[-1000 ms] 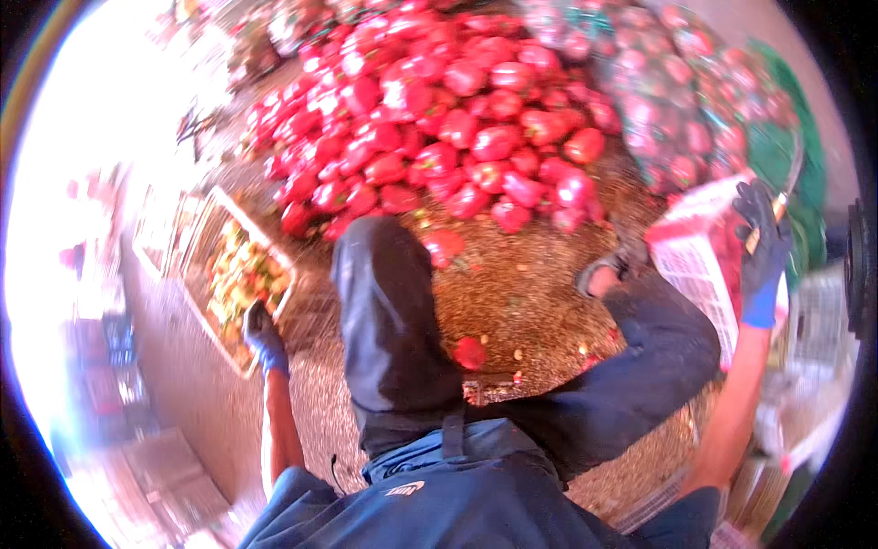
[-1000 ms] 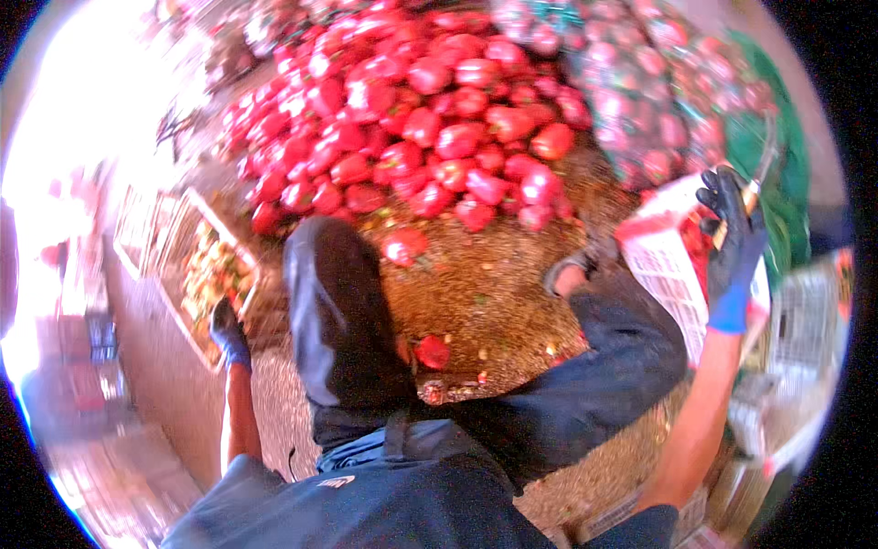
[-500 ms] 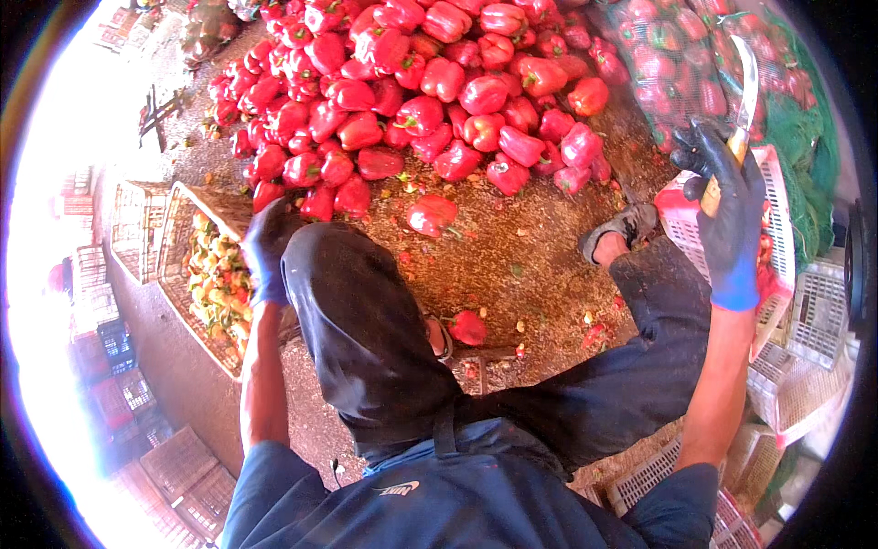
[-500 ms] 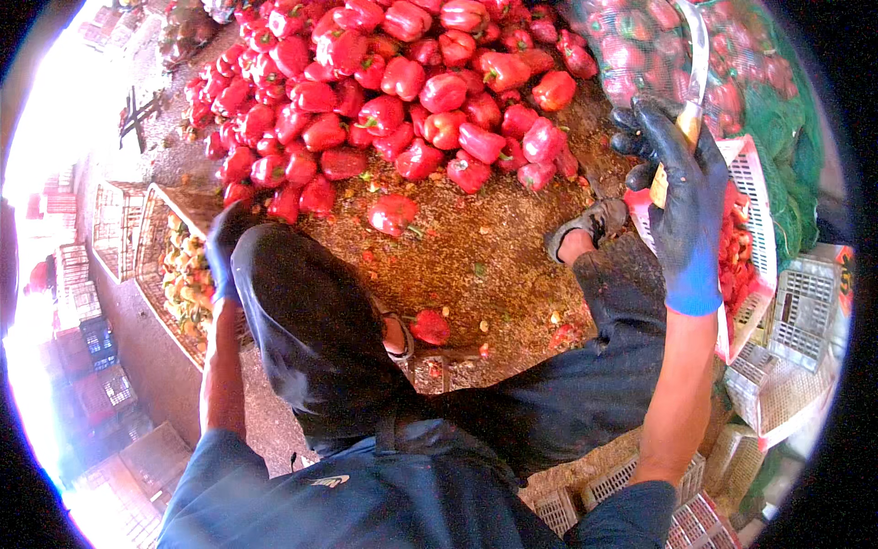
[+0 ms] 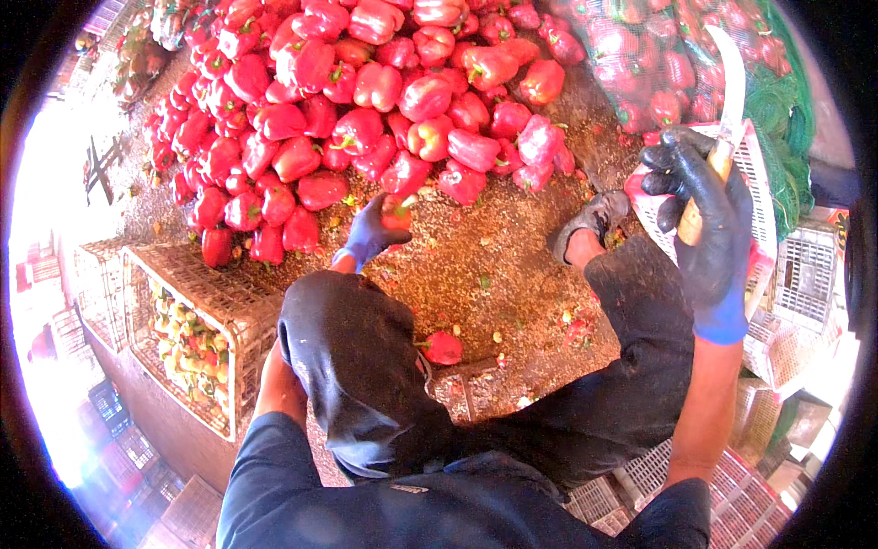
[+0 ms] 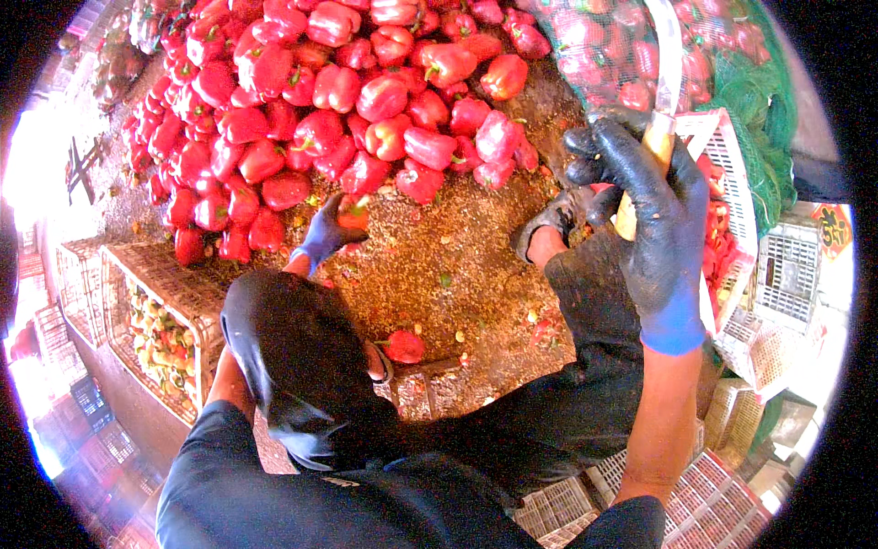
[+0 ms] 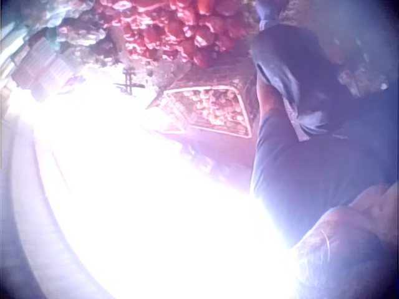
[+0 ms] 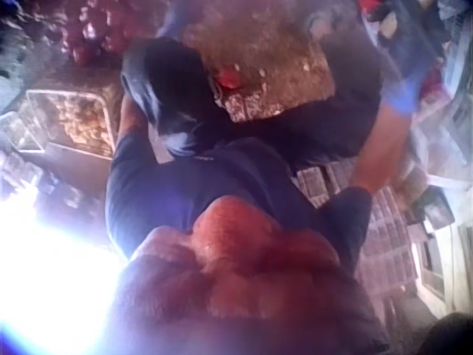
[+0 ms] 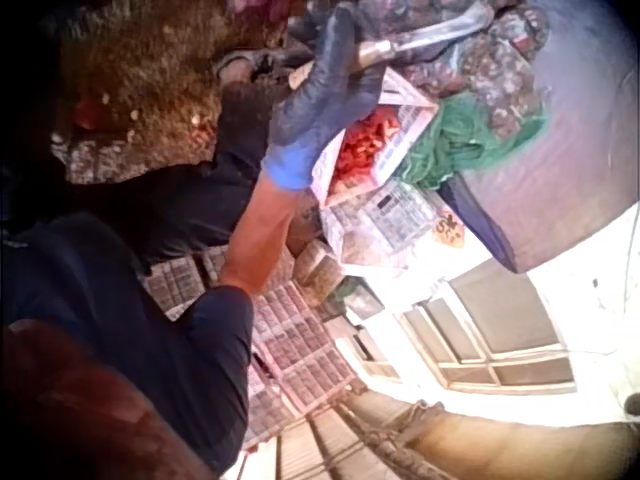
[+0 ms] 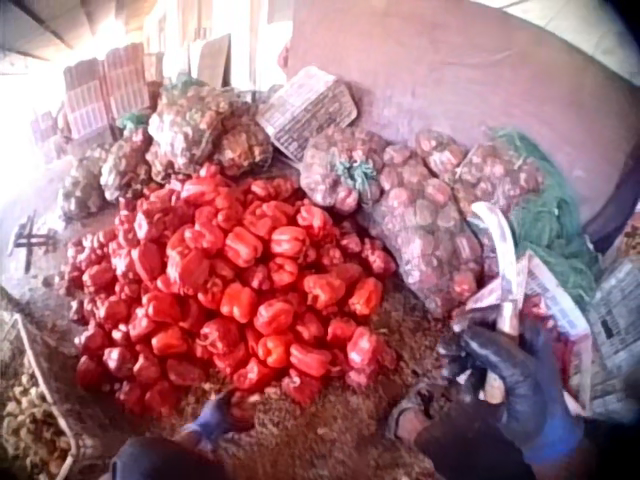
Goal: The person sits on the floor and uses a knife to cut and remove the stems and seeds from bell peppers, placing the cleaned halves into a white basket.
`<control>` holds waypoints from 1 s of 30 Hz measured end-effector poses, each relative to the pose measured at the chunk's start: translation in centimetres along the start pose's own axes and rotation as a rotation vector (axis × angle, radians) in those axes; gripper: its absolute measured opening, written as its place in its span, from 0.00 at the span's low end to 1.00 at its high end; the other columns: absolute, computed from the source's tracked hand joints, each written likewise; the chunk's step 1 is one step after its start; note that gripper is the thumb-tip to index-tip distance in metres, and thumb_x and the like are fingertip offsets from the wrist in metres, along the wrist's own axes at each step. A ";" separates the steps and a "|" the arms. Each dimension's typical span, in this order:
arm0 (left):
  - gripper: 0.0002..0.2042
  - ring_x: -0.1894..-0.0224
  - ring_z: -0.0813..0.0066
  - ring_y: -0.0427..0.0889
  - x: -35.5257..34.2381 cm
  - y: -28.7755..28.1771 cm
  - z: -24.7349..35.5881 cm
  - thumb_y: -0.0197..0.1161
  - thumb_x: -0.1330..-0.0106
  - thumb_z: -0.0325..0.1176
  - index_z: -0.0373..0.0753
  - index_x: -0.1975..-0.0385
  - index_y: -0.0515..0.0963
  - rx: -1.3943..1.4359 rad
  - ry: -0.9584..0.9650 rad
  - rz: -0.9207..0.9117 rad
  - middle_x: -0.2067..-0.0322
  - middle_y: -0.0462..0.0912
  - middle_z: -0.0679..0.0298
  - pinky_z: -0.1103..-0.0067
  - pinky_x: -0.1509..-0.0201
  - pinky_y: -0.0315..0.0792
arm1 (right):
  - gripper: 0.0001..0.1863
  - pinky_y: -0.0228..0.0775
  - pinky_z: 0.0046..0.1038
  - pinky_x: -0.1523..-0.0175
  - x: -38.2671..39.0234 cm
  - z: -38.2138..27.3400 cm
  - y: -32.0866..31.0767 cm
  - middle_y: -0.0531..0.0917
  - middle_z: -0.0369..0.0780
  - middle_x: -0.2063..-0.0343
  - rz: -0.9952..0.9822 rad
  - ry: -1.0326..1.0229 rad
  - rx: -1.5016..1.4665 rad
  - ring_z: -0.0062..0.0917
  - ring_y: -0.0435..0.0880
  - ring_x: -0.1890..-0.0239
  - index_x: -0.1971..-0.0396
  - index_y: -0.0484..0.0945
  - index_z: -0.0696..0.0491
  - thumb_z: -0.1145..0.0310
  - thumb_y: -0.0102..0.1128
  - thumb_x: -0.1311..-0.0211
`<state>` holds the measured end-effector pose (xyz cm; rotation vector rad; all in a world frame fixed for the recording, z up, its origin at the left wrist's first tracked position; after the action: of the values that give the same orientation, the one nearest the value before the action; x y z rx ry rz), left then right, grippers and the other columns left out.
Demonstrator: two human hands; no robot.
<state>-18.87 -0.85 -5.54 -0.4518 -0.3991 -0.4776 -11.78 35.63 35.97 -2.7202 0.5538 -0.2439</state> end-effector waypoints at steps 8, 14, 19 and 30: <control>0.63 0.33 0.70 0.71 8.7 -9.6 23.1 0.89 0.59 0.42 0.40 0.23 0.52 0.630 0.485 -0.213 0.34 0.72 0.64 0.68 0.27 0.67 | 0.22 0.74 0.21 0.70 3.1 -0.3 5.6 0.84 0.36 0.67 -0.329 -0.194 -0.048 0.16 0.81 0.71 0.41 0.75 0.53 0.55 0.58 0.25; 0.64 0.32 0.68 0.72 15.8 -13.6 35.2 0.91 0.65 0.43 0.39 0.24 0.54 0.525 0.743 -0.259 0.33 0.71 0.62 0.67 0.26 0.65 | 0.20 0.72 0.27 0.68 5.8 -4.0 9.9 0.78 0.36 0.73 -0.446 -0.442 0.011 0.19 0.78 0.74 0.41 0.74 0.56 0.67 0.62 0.30; 0.62 0.31 0.68 0.71 19.1 -12.0 37.6 0.90 0.62 0.40 0.39 0.25 0.54 0.606 0.842 -0.160 0.32 0.71 0.61 0.67 0.27 0.67 | 0.20 0.72 0.30 0.68 8.5 -6.1 9.4 0.75 0.42 0.78 -0.345 -0.671 0.006 0.25 0.77 0.77 0.44 0.75 0.59 0.69 0.65 0.32; 0.39 0.38 0.63 0.78 19.5 -13.0 36.9 0.78 0.45 0.32 0.36 0.33 0.66 1.102 0.888 -0.085 0.42 0.78 0.60 0.65 0.31 0.72 | 0.14 0.76 0.31 0.67 7.1 -0.7 9.8 0.81 0.43 0.73 -0.312 -0.668 0.206 0.25 0.82 0.75 0.51 0.77 0.60 0.71 0.64 0.33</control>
<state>-19.24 0.49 38.19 0.8408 0.2156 -0.4248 -8.87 24.09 33.63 -2.4592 -0.0822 0.4922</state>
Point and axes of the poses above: each hand's wrist, its own x-axis away from the middle knuckle, its own y-axis out of the palm, z = x × y, the point moved 5 cm from there along -x, towards the middle knuckle
